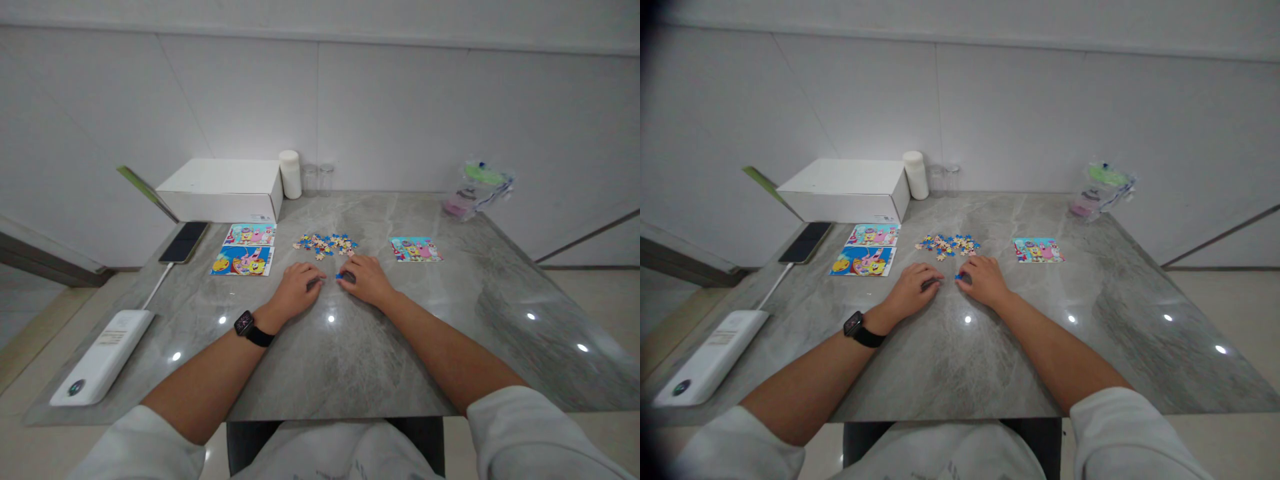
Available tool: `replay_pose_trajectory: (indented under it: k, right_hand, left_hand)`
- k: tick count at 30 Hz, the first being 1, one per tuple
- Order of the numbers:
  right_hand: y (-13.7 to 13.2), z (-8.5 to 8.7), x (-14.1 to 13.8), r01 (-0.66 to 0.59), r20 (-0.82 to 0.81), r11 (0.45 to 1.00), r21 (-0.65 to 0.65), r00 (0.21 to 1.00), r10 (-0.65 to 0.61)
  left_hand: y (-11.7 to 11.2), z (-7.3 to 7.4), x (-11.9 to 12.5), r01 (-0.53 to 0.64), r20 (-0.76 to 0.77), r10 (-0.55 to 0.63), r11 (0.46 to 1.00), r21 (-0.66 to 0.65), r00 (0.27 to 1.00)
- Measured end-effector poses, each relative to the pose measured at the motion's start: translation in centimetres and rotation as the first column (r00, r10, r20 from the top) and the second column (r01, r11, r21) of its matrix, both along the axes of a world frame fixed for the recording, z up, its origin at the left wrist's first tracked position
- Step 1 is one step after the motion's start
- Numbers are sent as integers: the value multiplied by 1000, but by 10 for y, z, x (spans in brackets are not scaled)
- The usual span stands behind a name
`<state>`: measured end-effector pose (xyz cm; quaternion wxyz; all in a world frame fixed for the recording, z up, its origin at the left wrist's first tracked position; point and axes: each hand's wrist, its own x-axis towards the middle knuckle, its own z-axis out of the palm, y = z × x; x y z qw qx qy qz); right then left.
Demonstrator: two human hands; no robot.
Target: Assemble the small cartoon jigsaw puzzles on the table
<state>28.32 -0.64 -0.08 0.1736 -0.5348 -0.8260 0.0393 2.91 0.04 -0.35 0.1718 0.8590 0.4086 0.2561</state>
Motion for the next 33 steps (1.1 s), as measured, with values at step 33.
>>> replay_pose_trajectory:
  k: [33]
  right_hand:
    - [29, 18, 20, 185, -179, 977, 102, 970, -165]
  left_hand:
    - [62, 29, 6, -84, -296, 130, 983, 162, 946]
